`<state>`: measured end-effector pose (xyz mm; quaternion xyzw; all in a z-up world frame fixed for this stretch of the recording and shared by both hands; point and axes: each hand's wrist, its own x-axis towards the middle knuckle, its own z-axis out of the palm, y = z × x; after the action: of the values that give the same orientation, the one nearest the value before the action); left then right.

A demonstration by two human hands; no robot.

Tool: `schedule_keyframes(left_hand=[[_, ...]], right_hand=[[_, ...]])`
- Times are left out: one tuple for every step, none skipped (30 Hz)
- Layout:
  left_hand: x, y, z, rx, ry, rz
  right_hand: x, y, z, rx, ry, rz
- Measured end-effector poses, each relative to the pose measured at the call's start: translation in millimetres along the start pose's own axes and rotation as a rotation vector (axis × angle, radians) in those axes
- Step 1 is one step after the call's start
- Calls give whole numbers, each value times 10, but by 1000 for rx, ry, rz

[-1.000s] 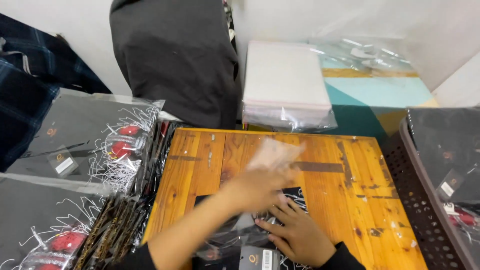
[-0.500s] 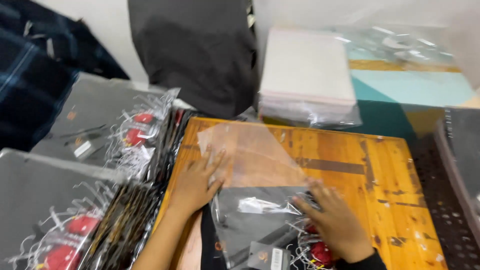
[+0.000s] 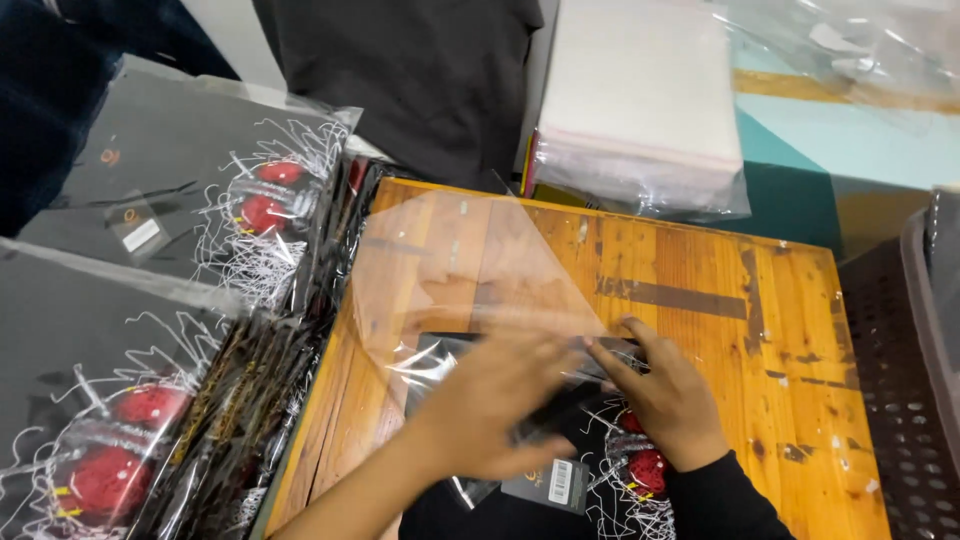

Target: Folding t-shirts and placing them into plastic bags for packaging.

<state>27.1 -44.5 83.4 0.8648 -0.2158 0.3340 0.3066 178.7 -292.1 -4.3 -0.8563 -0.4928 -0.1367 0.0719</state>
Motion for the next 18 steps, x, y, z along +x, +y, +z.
schedule_keyframes(left_hand=[[-45,-46,186,87,-274,-28],[-80,-92,375,173,-549,-54],[-151,-197,490,174,-540,-52],[-212,-306,612,198,-596,-94],[-269,-416,737,219,-654,-133],[-305,-524,754,218,-648,-127],[-359,-621,770,176,-609,-203],[-414,-721,788,132,-569,-279],[-412,-773,766,131,-564,-281],[-414,-827,744,177,-528,-302],[-436,-868,723,220,-494,-327],[-423,-904,712,217,-492,-334],[-419,-930,699,212,-456,-345],[-413,-954,686,207,-420,-357],[-410,-973,702,204,-421,-357],[-405,-990,716,189,-382,-347],[-380,-1025,731,177,-338,-332],[-352,-1040,725,176,-335,-328]], right_hand=[[-5,16,41,-75,65,7],[-11,38,79,-149,130,14],[-6,21,52,-156,132,9],[0,12,25,-48,165,68],[-6,-3,-1,60,198,132],[-39,-107,-38,52,200,133],[-86,-227,-70,246,91,265],[-130,-348,-97,440,-18,397],[-142,-430,-111,437,-20,394],[-154,-514,-120,496,-45,370],[-181,-610,-128,557,-75,346],[-195,-580,-150,556,-82,344],[-218,-557,-172,462,-188,311],[-240,-531,-198,368,-293,278],[-308,-511,-196,367,-296,281],[-376,-491,-199,269,-289,267],[-426,-456,-200,167,-276,252],[-576,-339,-178,163,-274,253]])
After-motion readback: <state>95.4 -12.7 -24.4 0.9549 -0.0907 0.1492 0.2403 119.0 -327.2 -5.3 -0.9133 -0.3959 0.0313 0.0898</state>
